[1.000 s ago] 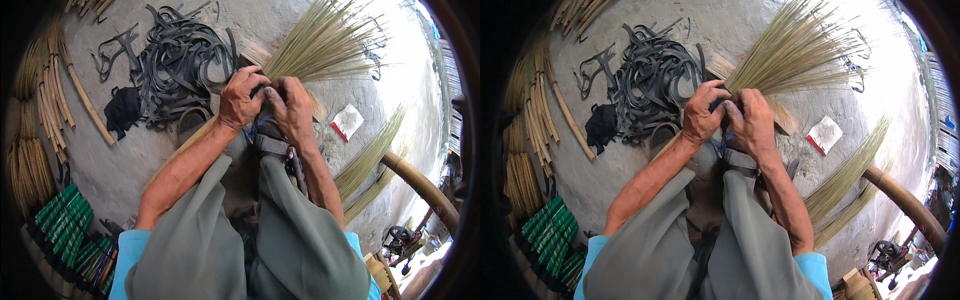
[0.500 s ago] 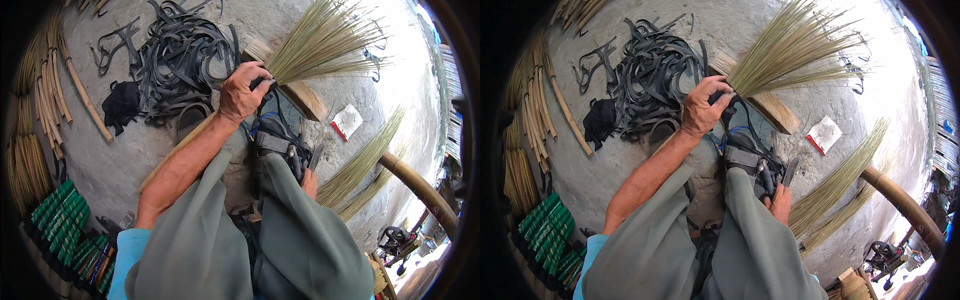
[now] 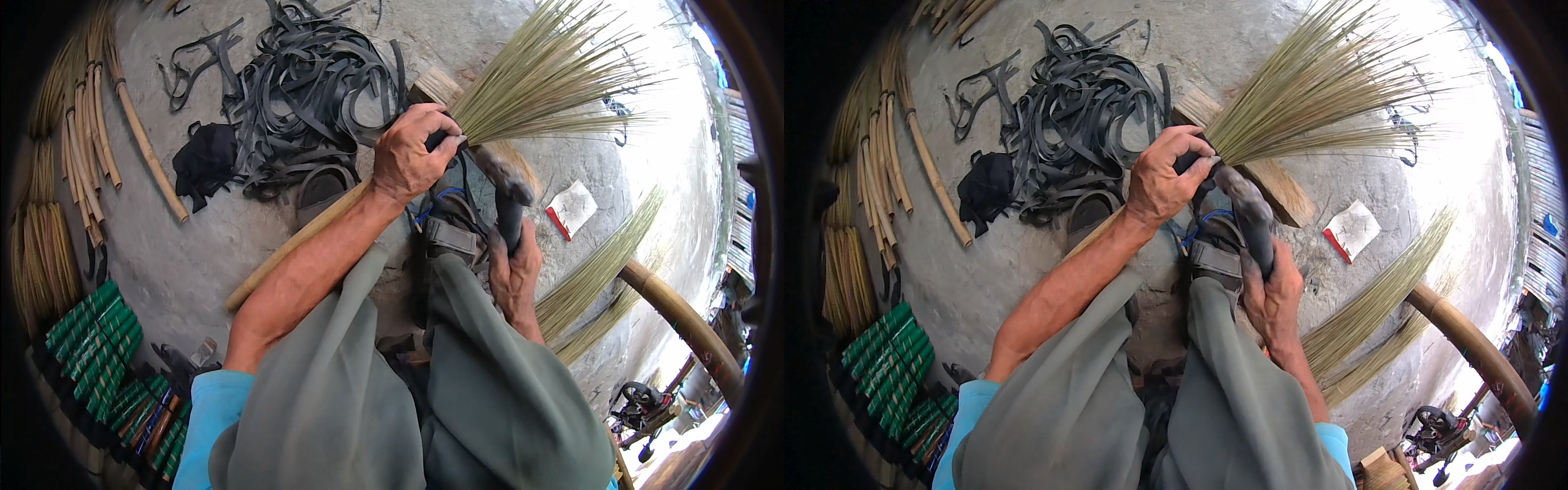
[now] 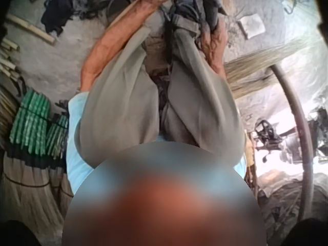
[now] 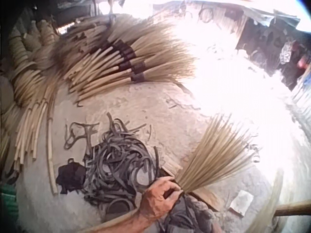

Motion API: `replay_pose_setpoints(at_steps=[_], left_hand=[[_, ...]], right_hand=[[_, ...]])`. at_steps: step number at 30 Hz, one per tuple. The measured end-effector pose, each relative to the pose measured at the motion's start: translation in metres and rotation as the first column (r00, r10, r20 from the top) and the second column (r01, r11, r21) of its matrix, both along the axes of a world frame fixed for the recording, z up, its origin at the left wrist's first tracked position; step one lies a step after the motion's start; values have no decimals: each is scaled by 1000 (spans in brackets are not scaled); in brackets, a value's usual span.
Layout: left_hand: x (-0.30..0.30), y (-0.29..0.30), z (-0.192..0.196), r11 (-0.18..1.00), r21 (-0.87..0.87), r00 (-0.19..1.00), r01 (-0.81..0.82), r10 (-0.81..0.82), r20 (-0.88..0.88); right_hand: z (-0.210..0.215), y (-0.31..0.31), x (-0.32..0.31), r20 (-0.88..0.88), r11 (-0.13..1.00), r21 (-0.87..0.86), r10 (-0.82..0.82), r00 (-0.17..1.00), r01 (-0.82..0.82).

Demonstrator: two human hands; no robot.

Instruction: The person sits on the floor and assembles a broom by wrapping black rubber strips around the base of a bundle of straw. They use a hammer to tighten the bindings and continue wrapping until the base is fully secured.

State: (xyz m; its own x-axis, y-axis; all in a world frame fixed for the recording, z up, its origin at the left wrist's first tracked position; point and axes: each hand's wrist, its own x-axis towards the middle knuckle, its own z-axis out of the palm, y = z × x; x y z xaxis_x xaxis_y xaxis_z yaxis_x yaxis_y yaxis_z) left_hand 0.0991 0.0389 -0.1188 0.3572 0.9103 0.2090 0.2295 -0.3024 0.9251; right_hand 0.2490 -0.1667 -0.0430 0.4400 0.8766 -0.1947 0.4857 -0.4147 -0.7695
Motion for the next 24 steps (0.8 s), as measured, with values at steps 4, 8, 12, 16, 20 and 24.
replay_pose_setpoints(at_steps=[4, 8, 12, 16, 20, 24], left_hand=[[-2, 0, 3, 1000, -18, 1000, 10, -9, 14], [-1, -2, 4, 999, -34, 1000, 4, -4, -1], [0, 0, 3, 1000, -26, 1000, 2, -2, 1], [-3, 1, 3, 1000, 17, 1000, 0, 0, -23], [-4, 2, 3, 1000, -14, 1000, 20, -20, -4], [-6, 2, 4, 996, 68, 995, 53, -48, -83]], right_hand=[[8, 39, 4, 108, 992, -79, 106, 988, -98], [27, 35, 3, 111, 996, 34, 73, 991, -77], [25, 39, 8, 191, 989, -10, 150, 970, -150], [16, 37, 11, 203, 984, -133, 146, 968, -121], [8, 37, 13, 196, 981, -151, 152, 969, -123], [9, 37, 18, 183, 981, -153, 150, 972, -123]])
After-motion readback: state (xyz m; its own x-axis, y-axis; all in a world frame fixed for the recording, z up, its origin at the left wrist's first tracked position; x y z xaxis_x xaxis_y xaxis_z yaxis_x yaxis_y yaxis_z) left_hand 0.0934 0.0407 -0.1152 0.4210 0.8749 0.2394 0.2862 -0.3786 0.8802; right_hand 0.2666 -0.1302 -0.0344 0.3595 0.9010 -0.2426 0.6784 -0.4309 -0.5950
